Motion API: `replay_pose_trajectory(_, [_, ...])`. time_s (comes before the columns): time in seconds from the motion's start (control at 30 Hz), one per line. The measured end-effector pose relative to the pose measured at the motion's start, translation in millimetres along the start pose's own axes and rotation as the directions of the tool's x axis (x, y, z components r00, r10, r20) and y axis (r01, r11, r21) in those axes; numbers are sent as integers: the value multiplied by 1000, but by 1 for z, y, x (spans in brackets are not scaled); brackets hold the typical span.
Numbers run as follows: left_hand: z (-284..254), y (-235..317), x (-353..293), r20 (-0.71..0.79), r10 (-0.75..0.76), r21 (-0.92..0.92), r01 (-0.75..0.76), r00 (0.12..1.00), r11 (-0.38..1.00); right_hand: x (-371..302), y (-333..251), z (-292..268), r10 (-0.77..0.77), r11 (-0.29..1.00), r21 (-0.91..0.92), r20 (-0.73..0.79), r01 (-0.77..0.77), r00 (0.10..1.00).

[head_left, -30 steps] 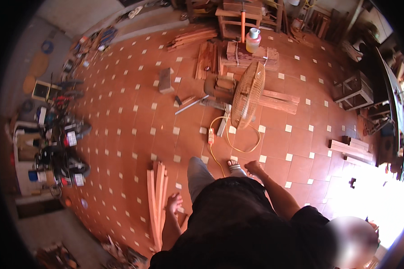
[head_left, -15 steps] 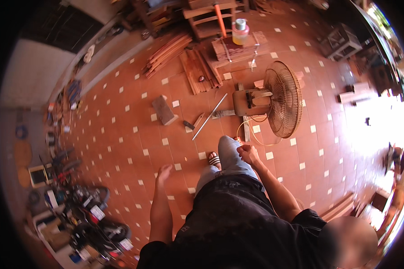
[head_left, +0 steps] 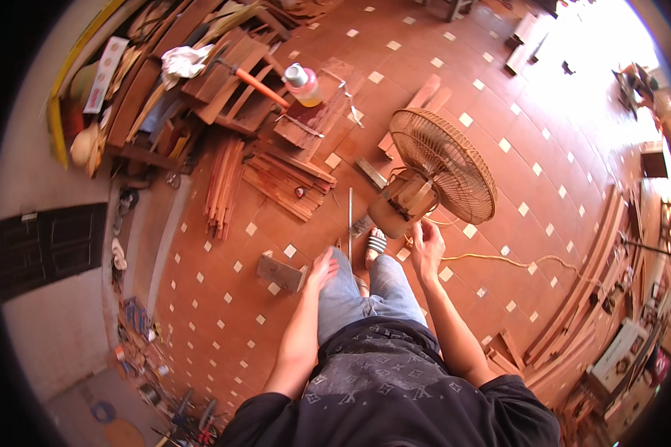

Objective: The person uses a band saw to cut notches into a long wooden plank, then moves around the workshop to retrieve a large wooden board and a hand saw. They briefly saw a piece of wood on the floor and later handle a power strip and a wooden plank.

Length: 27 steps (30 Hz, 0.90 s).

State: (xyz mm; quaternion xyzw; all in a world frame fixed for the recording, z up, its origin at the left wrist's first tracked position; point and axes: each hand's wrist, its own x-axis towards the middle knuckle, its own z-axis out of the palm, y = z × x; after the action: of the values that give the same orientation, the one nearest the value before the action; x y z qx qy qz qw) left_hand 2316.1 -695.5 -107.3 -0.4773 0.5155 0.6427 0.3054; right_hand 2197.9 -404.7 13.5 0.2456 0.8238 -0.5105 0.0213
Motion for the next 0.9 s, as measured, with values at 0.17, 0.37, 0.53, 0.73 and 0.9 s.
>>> replay_pose_trajectory(0.17, [79, 58, 73, 165, -104, -40, 112, 981, 993, 41, -48, 38, 213, 977, -13, -89, -214, 973])
replay_pose_trajectory(0.37, [141, 103, 89, 560, -323, -63, 427, 763, 902, 72, -36, 67, 346, 934, -11, -210, -356, 914])
replay_pose_trajectory(0.53, [144, 105, 88, 598, -436, -139, 623, 673, 770, 85, -40, 74, 543, 604, 684, 21, -408, 839])
replay_pose_trajectory(0.73, [157, 110, 79, 711, -284, -232, 596, 643, 768, 83, -49, 66, 610, 517, 729, 54, -449, 791])
replay_pose_trajectory(0.9, [156, 113, 68, 614, -350, -287, 612, 708, 737, 72, -45, 73, 643, 530, 718, 8, -452, 766])
